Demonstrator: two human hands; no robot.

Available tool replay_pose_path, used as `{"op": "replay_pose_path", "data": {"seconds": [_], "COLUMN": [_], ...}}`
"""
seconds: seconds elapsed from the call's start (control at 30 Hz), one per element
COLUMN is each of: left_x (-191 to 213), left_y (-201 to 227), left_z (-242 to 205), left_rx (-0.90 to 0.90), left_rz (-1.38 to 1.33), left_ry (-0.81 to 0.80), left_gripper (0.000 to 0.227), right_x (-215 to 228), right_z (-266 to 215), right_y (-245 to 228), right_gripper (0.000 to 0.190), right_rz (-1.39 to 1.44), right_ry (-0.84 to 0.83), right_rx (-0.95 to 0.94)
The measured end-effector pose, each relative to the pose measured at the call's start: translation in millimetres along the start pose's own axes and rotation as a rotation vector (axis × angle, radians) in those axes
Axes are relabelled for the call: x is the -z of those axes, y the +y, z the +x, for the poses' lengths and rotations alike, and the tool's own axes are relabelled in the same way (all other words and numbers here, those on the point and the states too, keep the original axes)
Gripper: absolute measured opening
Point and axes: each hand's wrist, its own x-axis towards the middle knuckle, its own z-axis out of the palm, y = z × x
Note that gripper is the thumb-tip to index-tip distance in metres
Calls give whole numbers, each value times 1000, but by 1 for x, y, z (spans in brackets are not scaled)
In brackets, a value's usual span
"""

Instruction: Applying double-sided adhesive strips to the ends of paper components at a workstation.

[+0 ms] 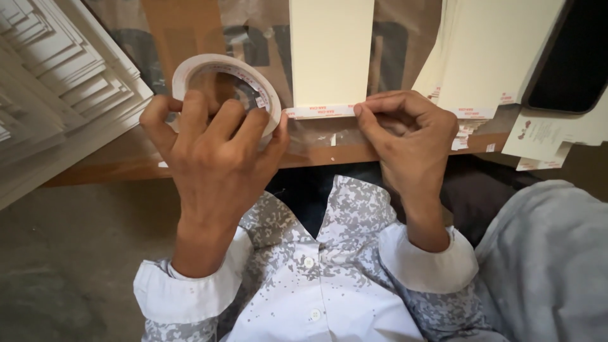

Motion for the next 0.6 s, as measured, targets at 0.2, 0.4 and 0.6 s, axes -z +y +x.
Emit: {"op": "replay_pose_path", "data": {"seconds": [0.2,0.4,0.6], "left_x": [0,-1,0], "left_y": [0,0,0], "left_z": [0,-1,-1], "left_rx": [2,5,19], "left_rz": [1,-7,-23], "left_ry": [-2,-2,-5], "left_gripper": [27,27,26], "right_x": [-2,3,7], "right_z": [-1,3,5], "right_y": [2,3,3], "right_gripper": [7,9,26], "right_rz": [47,-11,-65], "right_ry": [14,-13,-51], "right_rx": [-18,34,60]}}
